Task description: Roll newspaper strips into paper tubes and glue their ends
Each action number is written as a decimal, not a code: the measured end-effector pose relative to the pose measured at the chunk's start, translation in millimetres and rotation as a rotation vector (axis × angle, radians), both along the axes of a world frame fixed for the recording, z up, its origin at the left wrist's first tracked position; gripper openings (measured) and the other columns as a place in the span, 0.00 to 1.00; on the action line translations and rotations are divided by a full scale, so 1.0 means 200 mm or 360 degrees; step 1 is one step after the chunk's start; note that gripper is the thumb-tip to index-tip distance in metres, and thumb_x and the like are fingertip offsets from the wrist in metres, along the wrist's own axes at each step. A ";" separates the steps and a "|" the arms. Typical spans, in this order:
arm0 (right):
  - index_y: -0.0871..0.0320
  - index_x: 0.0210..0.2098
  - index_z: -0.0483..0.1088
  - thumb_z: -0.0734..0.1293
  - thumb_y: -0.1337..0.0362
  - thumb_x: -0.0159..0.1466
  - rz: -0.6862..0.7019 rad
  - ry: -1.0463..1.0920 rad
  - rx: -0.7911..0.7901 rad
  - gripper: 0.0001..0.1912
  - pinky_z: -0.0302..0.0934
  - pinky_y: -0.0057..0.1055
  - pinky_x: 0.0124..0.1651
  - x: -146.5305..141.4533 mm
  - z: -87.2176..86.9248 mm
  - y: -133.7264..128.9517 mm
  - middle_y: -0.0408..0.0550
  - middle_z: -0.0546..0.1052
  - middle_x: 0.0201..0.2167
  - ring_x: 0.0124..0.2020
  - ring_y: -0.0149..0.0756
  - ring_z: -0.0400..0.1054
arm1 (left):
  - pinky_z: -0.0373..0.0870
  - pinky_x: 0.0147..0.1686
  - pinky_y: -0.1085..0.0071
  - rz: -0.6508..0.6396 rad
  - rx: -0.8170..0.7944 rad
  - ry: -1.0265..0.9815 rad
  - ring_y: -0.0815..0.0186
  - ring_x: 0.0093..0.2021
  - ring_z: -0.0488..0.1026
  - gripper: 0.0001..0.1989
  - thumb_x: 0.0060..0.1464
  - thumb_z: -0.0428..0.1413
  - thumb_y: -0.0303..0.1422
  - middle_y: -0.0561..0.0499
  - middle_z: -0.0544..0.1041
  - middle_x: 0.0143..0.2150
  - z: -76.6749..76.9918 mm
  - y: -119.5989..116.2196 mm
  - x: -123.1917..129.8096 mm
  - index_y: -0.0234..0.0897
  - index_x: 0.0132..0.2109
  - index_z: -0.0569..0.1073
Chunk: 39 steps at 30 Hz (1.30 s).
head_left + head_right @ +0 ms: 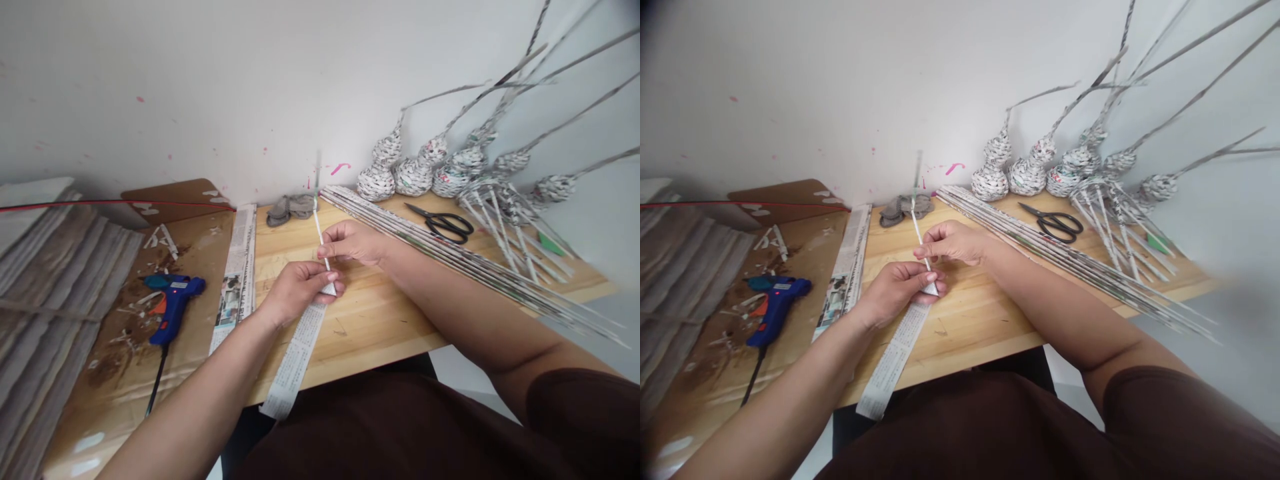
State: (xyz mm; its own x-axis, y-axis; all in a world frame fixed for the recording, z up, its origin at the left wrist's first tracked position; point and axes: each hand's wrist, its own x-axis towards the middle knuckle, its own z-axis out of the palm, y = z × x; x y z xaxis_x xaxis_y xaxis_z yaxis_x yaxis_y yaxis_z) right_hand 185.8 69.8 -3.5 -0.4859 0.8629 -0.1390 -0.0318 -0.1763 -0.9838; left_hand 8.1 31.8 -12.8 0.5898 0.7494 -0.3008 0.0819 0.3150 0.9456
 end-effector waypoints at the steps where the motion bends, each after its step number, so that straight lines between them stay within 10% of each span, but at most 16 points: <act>1: 0.62 0.22 0.66 0.77 0.58 0.48 -0.0054 -0.0005 0.0020 0.18 0.44 0.20 0.17 0.00 0.00 0.00 0.38 0.68 0.17 0.16 0.20 0.55 | 0.74 0.38 0.67 0.0009 0.0000 0.0003 0.63 0.36 0.75 0.16 0.47 0.62 0.42 0.44 0.79 0.33 0.00 0.00 0.00 0.31 0.35 0.78; 19: 0.63 0.27 0.70 0.73 0.55 0.53 0.0169 -0.0076 0.0066 0.17 0.47 0.21 0.19 0.01 0.00 0.00 0.40 0.71 0.20 0.18 0.22 0.57 | 0.74 0.37 0.67 0.0061 -0.0049 -0.0089 0.63 0.37 0.76 0.18 0.48 0.63 0.42 0.44 0.79 0.34 0.00 0.00 0.00 0.31 0.39 0.78; 28: 0.64 0.22 0.70 0.73 0.53 0.52 -0.0173 -0.0315 0.0447 0.19 0.47 0.22 0.23 -0.03 0.00 0.00 0.40 0.67 0.18 0.20 0.22 0.55 | 0.74 0.36 0.68 0.0025 0.0084 0.0010 0.65 0.34 0.75 0.16 0.50 0.60 0.43 0.44 0.79 0.33 -0.01 0.02 0.00 0.30 0.35 0.77; 33: 0.63 0.29 0.74 0.62 0.45 0.61 -0.0404 -0.0153 0.0359 0.25 0.48 0.23 0.21 -0.01 -0.03 0.03 0.45 0.71 0.22 0.22 0.27 0.61 | 0.74 0.36 0.68 0.0072 0.0053 -0.0119 0.65 0.35 0.75 0.17 0.51 0.60 0.42 0.44 0.80 0.34 -0.01 0.02 0.00 0.31 0.41 0.77; 39: 0.62 0.45 0.73 0.60 0.56 0.65 -0.0570 -0.0719 0.0830 0.19 0.59 0.27 0.31 0.00 -0.15 0.09 0.46 0.73 0.29 0.26 0.30 0.65 | 0.72 0.35 0.72 0.0110 0.0119 -0.0252 0.67 0.34 0.75 0.17 0.52 0.59 0.41 0.45 0.80 0.34 0.00 0.03 0.00 0.32 0.41 0.78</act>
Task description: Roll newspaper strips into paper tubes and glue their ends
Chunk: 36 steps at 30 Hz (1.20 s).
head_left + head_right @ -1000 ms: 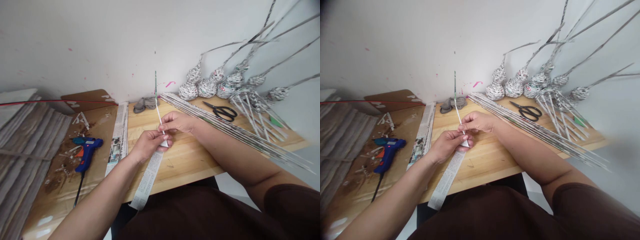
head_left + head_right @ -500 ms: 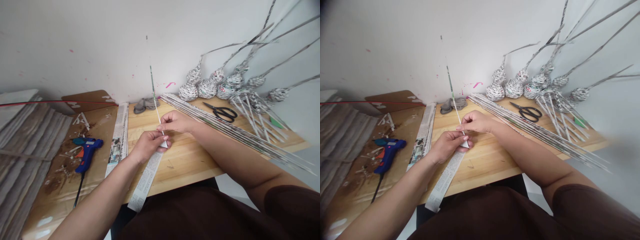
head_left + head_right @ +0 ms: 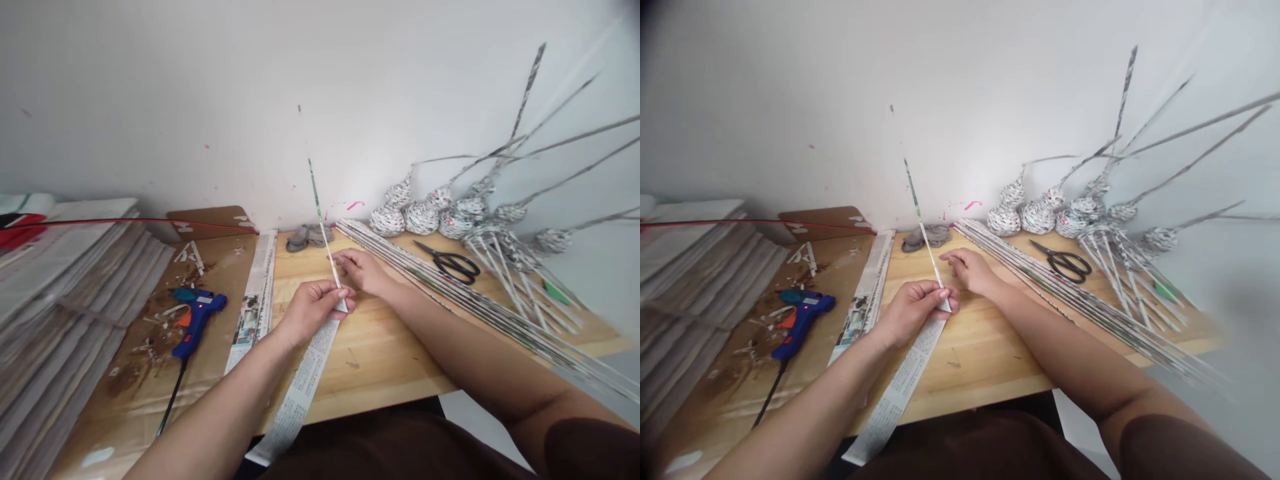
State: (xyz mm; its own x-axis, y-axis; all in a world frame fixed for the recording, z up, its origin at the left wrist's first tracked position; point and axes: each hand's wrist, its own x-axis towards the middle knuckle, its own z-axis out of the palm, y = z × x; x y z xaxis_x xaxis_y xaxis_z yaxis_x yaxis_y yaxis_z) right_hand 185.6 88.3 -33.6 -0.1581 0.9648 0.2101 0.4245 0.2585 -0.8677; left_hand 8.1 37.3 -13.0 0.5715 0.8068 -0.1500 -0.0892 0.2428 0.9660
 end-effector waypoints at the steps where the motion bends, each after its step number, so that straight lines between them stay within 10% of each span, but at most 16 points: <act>1: 0.62 0.48 0.71 0.60 0.57 0.65 -0.0052 -0.0046 0.0064 0.19 0.60 0.28 0.33 -0.01 0.00 0.01 0.48 0.73 0.32 0.28 0.31 0.66 | 0.72 0.35 0.72 0.0011 -0.0001 0.0001 0.67 0.34 0.75 0.16 0.52 0.59 0.41 0.45 0.80 0.33 0.00 0.00 0.00 0.32 0.41 0.78; 11: 0.57 0.53 0.67 0.57 0.58 0.68 -0.0169 -0.1239 0.0252 0.18 0.59 0.34 0.48 -0.26 0.12 0.31 0.56 0.75 0.45 0.45 0.44 0.69 | 0.71 0.34 0.72 0.0046 0.0015 0.0025 0.67 0.33 0.75 0.14 0.51 0.59 0.40 0.45 0.80 0.33 -0.01 0.01 0.01 0.33 0.38 0.77; 36: 0.58 0.43 0.74 0.46 0.43 0.68 -0.0411 -0.1110 -0.0043 0.34 0.59 0.38 0.48 -0.31 0.11 0.40 0.58 0.78 0.43 0.46 0.48 0.70 | 0.71 0.31 0.73 0.0050 0.0037 -0.0039 0.67 0.31 0.75 0.16 0.48 0.60 0.41 0.44 0.79 0.31 -0.02 0.02 0.01 0.30 0.36 0.77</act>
State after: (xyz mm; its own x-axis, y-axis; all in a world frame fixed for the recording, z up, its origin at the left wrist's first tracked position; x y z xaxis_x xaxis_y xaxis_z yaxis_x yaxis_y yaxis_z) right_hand 123.0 167.5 -11.7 -0.0136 0.9928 0.1194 0.9235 0.0583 -0.3792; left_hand 9.2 42.2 -17.1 0.5492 0.8274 -0.1173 -0.1200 0.2170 0.9688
